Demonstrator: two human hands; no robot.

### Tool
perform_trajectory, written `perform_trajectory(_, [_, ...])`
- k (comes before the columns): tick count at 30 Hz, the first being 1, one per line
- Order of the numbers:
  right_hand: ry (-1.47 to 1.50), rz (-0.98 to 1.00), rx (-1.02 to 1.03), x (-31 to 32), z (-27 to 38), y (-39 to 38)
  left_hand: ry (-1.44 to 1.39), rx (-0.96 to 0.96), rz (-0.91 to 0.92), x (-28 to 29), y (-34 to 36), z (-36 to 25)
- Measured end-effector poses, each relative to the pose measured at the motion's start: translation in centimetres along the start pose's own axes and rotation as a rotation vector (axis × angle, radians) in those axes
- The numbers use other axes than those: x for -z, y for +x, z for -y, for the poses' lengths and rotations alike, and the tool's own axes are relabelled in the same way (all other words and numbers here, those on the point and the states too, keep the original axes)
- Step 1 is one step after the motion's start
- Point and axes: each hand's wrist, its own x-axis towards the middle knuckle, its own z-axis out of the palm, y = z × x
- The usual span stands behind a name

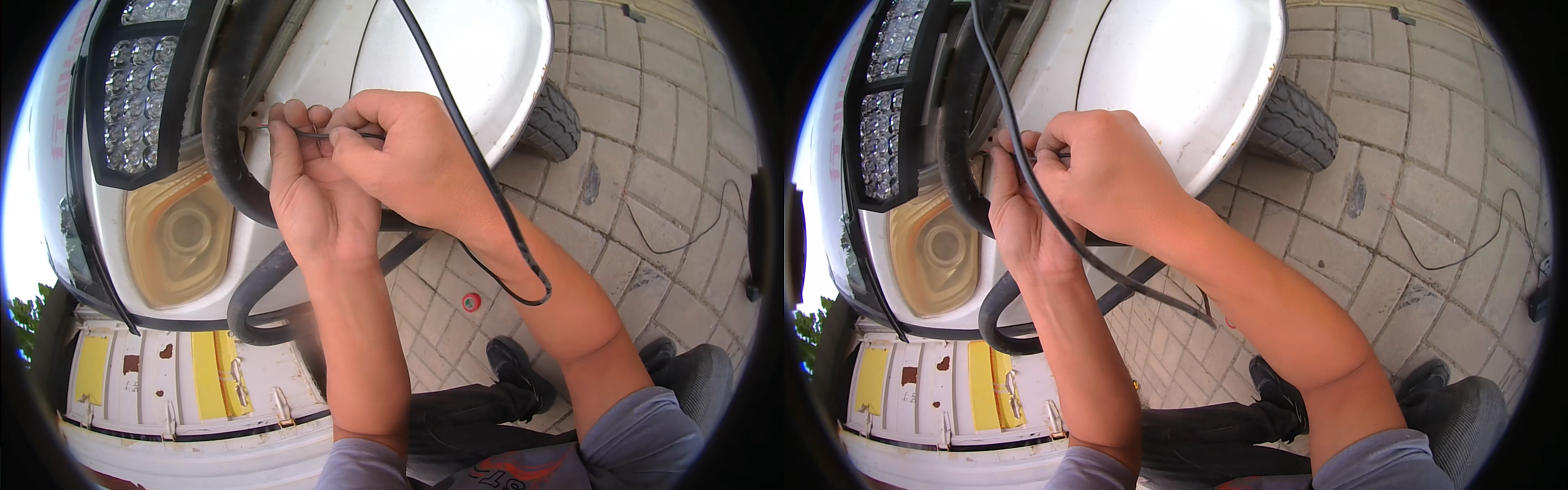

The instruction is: The person uses a cordless drill to remove screws from the front of a white three-wheeled vehicle, then routes a black power cable through the front bumper and into the cabin. They connect the cable to an internal harness and secure the LED light bar to the front bumper with zip ties.

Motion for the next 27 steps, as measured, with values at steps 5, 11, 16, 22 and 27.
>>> perform_trajectory(5, [0.1,0.012,-0.088,0.9,-0.1,-0.7,-0.101,0.004,-0.012,0.3,0.7,-0.1])
perform_trajectory(11, [0.111,-0.044,-0.042,0.1,-0.1,-1.1,0.032,-0.024,0.055,0.5,0.9,-0.5])
perform_trajectory(16, [-0.137,-0.096,0.172,-0.6,0.2,0.2,0.038,-0.004,-0.075,-1.0,0.3,-0.3])
perform_trajectory(22, [-0.414,-0.079,0.315,-1.5,0.4,0.5,-0.119,0.199,0.047,1.1,-1.0,-0.3])
perform_trajectory(27, [-0.401,-0.097,0.315,-0.9,-0.1,-0.3,0.039,-0.042,-0.068,0.0,-1.2,0.5])
